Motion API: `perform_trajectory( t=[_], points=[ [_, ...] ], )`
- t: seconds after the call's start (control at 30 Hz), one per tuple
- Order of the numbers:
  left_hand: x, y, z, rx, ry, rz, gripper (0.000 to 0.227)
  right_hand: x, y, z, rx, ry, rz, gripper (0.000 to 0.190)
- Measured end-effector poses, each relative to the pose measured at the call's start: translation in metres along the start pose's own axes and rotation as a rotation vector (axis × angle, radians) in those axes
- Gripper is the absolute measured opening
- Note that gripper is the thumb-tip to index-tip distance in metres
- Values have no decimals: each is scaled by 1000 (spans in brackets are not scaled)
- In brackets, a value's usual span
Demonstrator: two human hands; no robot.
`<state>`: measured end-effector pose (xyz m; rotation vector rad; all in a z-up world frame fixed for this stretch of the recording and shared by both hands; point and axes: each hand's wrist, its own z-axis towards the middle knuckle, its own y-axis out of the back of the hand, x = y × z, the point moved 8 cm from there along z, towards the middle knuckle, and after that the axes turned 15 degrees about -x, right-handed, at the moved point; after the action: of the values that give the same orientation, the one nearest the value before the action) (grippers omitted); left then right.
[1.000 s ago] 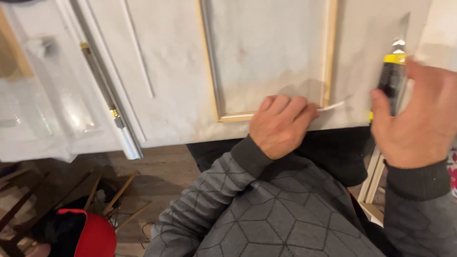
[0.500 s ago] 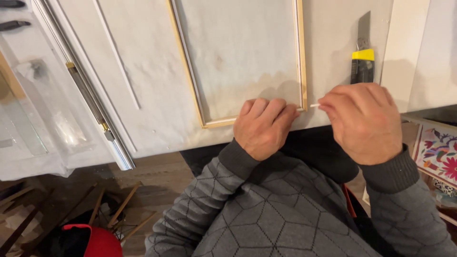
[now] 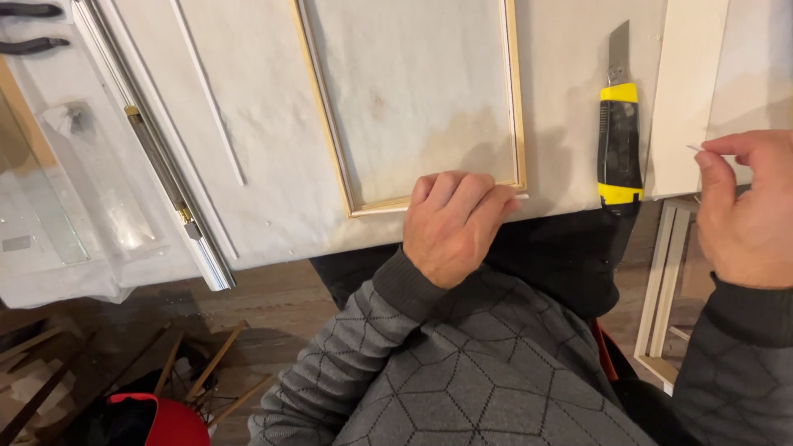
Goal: Measure, cut, and fit spacer strips into the inner edges of a wooden picture frame.
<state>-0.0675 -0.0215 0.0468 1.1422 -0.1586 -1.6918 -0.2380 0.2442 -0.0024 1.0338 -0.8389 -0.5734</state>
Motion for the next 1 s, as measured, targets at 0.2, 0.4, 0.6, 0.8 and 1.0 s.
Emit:
perform_trajectory(
  t=[0.2, 0.4, 0.6, 0.8, 1.0],
  points=[
    [-24, 35, 24, -4, -22, -72, 22, 17, 7, 15, -54, -4, -49, 21],
    [-32, 54, 27, -18, 32, -139, 25, 120, 7, 54, 31, 26, 5, 40],
    [-17, 67, 14, -34, 373, -301, 24, 132, -15, 55, -2, 111, 16, 56],
    [15, 46, -19, 50, 836, -699, 15, 122, -11, 55, 79, -243, 431, 40],
    [19, 35, -27, 79, 1001, -919, 17, 138, -3, 33, 243, -361, 802, 35]
  ],
)
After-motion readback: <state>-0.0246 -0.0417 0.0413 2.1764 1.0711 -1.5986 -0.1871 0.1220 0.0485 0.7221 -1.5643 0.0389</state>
